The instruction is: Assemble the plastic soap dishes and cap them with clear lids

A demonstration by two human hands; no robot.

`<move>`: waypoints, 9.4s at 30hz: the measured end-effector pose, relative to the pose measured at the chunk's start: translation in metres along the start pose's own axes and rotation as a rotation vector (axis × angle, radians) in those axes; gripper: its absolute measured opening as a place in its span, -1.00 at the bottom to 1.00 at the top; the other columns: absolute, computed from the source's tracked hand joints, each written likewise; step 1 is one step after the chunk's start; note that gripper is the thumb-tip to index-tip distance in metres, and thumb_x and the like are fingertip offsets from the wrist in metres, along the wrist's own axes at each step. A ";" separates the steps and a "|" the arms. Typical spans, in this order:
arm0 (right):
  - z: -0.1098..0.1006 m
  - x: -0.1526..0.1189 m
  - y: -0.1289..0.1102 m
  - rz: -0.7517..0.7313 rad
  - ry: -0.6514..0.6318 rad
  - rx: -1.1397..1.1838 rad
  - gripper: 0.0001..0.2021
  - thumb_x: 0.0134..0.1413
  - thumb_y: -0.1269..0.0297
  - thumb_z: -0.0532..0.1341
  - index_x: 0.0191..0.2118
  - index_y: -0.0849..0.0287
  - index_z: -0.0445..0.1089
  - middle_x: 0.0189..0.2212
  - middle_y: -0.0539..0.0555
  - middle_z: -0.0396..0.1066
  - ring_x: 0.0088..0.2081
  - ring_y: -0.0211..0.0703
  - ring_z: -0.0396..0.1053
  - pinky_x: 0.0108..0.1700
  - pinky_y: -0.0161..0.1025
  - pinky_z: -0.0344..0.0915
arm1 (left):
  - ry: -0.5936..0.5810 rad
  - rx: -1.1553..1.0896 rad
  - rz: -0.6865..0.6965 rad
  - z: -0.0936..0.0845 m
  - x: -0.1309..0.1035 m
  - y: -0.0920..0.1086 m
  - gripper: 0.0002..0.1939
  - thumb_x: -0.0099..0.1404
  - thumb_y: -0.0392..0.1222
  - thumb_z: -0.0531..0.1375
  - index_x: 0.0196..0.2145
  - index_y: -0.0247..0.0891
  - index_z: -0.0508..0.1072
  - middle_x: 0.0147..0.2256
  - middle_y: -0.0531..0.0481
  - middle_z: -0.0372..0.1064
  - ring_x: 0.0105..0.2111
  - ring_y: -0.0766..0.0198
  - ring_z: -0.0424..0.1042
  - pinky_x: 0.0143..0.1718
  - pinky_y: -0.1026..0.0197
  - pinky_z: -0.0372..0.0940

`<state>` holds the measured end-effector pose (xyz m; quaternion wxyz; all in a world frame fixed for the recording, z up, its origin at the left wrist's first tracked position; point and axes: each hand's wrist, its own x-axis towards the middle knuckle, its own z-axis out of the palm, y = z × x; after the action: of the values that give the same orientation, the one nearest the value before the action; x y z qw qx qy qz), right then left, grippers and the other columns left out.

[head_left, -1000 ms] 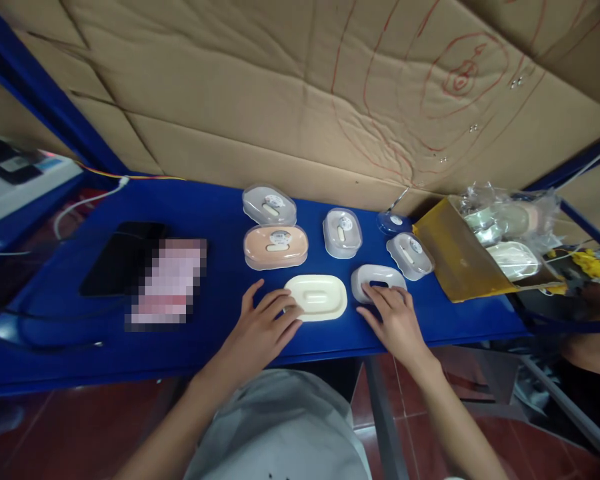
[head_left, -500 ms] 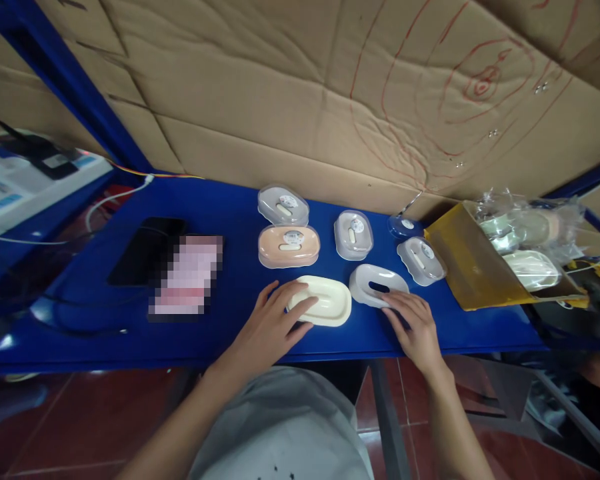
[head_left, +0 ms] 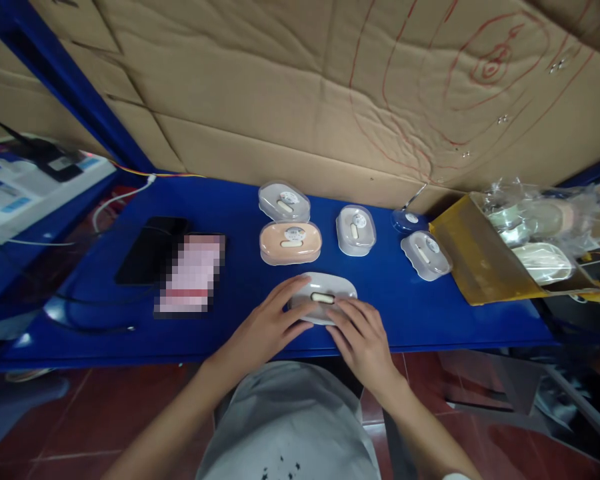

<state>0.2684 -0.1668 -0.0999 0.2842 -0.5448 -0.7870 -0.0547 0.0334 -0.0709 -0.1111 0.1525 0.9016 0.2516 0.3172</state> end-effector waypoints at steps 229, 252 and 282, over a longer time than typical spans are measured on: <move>-0.063 -0.033 0.187 0.544 0.282 -0.295 -0.63 0.50 0.16 0.04 0.20 0.13 0.47 0.31 0.30 0.44 0.37 0.35 0.31 0.34 0.37 0.11 | 0.217 0.509 -0.179 -0.013 0.054 -0.015 -0.76 0.61 -0.23 0.10 0.10 -0.28 0.49 0.08 -0.23 0.59 0.10 -0.07 0.55 0.23 -0.14 0.27; -0.058 0.037 0.188 0.301 0.191 -0.409 -0.65 0.48 0.26 0.05 0.19 0.10 0.49 0.16 0.22 0.58 0.22 0.20 0.43 0.31 0.21 0.10 | -0.026 0.496 -0.110 -0.005 -0.003 0.010 -0.41 0.36 -0.59 0.05 0.21 -0.19 0.50 0.36 -0.25 0.36 0.33 -0.12 0.40 0.36 -0.29 0.25; -0.043 0.088 0.231 0.308 0.171 -0.325 -0.56 0.30 0.43 0.08 0.18 0.10 0.52 0.24 0.24 0.49 0.27 0.25 0.35 0.30 0.26 0.12 | 0.217 0.313 -0.145 -0.034 0.034 0.004 -0.61 0.54 -0.42 0.07 0.14 -0.08 0.52 0.02 -0.05 0.64 0.08 0.10 0.58 0.33 -0.14 0.18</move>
<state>0.4683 -0.0186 -0.0714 0.2633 -0.6903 -0.6487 -0.1826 0.0358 -0.0514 -0.0675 0.0049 0.8543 0.3769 0.3578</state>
